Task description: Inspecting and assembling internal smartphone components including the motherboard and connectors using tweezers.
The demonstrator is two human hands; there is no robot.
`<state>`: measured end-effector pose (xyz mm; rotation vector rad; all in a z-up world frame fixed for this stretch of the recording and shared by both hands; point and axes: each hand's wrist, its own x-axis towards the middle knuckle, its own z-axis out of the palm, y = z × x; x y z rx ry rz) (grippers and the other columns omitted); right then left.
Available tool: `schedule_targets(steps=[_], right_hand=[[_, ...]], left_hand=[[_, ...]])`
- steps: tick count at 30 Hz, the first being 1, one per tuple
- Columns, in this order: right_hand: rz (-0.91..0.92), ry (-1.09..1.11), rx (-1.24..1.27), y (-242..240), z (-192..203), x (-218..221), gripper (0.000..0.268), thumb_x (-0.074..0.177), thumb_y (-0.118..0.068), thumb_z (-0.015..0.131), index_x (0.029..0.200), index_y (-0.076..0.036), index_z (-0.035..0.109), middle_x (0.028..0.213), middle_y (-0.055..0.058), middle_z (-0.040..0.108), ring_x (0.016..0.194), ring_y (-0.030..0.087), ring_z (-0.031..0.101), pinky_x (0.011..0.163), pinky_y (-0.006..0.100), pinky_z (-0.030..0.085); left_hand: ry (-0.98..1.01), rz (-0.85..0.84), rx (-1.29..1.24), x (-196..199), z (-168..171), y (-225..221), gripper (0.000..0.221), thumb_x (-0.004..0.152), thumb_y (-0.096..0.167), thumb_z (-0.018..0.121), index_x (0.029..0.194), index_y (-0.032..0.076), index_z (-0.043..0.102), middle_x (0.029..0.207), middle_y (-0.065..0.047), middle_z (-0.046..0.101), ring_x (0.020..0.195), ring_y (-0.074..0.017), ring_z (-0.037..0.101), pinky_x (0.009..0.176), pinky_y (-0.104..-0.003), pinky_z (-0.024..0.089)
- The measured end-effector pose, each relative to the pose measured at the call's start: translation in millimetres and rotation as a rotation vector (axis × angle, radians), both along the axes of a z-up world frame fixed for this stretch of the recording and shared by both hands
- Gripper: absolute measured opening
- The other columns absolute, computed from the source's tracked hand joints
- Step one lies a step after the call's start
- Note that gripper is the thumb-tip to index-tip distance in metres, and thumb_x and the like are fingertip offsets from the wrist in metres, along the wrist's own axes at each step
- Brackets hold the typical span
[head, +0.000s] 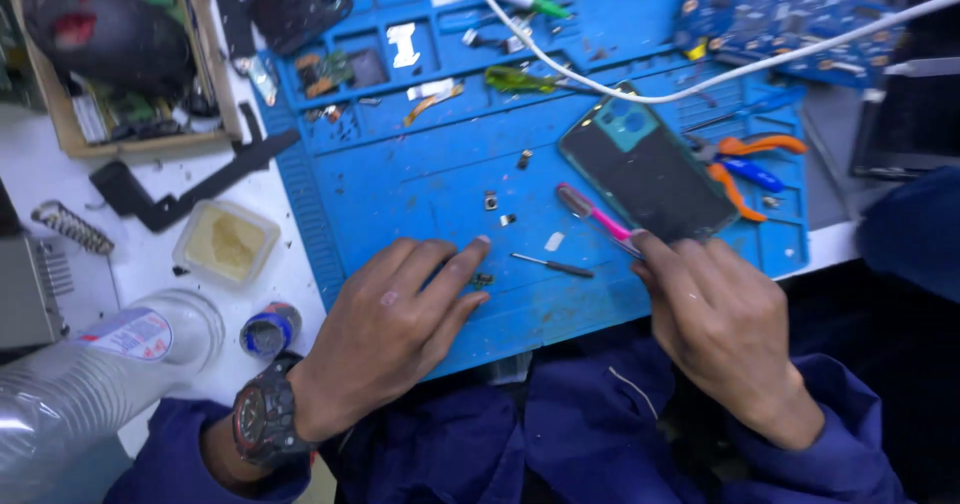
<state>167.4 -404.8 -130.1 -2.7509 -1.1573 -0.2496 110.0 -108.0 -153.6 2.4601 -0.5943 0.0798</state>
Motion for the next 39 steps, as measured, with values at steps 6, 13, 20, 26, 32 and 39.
schedule_targets(steps=[6, 13, 20, 26, 32, 39], right_hand=[[-0.092, -0.094, -0.112, -4.5, -20.7, 5.8, 0.032, 0.106, -0.02, 0.061, 0.133, -0.003, 0.066, 0.077, 0.004, 0.053, 0.064, 0.024, 0.052, 0.053, 0.041, 0.041], [-0.07, -0.079, -0.056, -2.9, -38.0, 7.0, 0.032, 0.103, -0.02, 0.065, 0.128, 0.0, 0.066, 0.086, 0.008, 0.057, 0.066, 0.025, 0.056, 0.055, 0.04, 0.045], [-0.07, -0.124, -0.013, 1.5, -35.4, 9.7, 0.027, 0.103, -0.013, 0.061, 0.127, -0.002, 0.065, 0.086, 0.008, 0.053, 0.064, 0.025, 0.053, 0.053, 0.041, 0.043], [-0.038, -0.123, 0.124, -7.3, -25.2, 20.2, 0.021, 0.104, -0.006, 0.062, 0.123, -0.003, 0.068, 0.085, 0.009, 0.052, 0.064, 0.027, 0.054, 0.053, 0.041, 0.042], [-0.014, -0.141, 0.034, -11.8, -37.1, 31.5, 0.045, 0.091, 0.008, 0.059, 0.132, -0.008, 0.069, 0.106, 0.012, 0.062, 0.082, 0.032, 0.061, 0.073, 0.043, 0.051], [0.007, -0.074, 0.055, -16.0, -41.6, 32.5, 0.034, 0.095, 0.005, 0.065, 0.127, -0.007, 0.069, 0.106, 0.013, 0.064, 0.084, 0.031, 0.06, 0.071, 0.042, 0.05]], left_hand=[[-0.021, -0.027, -0.013, -3.9, -1.8, -7.9, 0.046, 0.099, 0.026, 0.072, 0.138, 0.002, 0.063, 0.11, -0.015, 0.068, 0.097, -0.0328, 0.064, 0.077, -0.045, 0.054], [-0.023, -0.036, 0.035, -10.4, -6.1, -10.4, 0.051, 0.098, 0.033, 0.072, 0.14, 0.007, 0.063, 0.114, -0.013, 0.07, 0.101, -0.0316, 0.065, 0.079, -0.045, 0.056], [-0.06, -0.05, 0.033, -9.6, 4.3, -13.9, 0.048, 0.096, 0.031, 0.073, 0.136, 0.006, 0.066, 0.112, -0.013, 0.07, 0.1, -0.0321, 0.064, 0.08, -0.046, 0.054], [-0.067, -0.041, 0.017, -8.8, 8.6, -14.7, 0.046, 0.097, 0.028, 0.074, 0.135, 0.003, 0.067, 0.11, -0.015, 0.07, 0.097, -0.0328, 0.065, 0.078, -0.047, 0.054], [-0.102, -0.031, -0.011, -7.1, 11.0, -8.1, 0.039, 0.103, 0.028, 0.067, 0.131, 0.001, 0.067, 0.113, -0.019, 0.068, 0.099, -0.0371, 0.063, 0.08, -0.048, 0.053], [-0.084, -0.039, 0.01, -5.4, 4.7, -7.4, 0.04, 0.103, 0.028, 0.069, 0.134, 0.002, 0.065, 0.114, -0.018, 0.069, 0.102, -0.0357, 0.064, 0.084, -0.047, 0.054]])
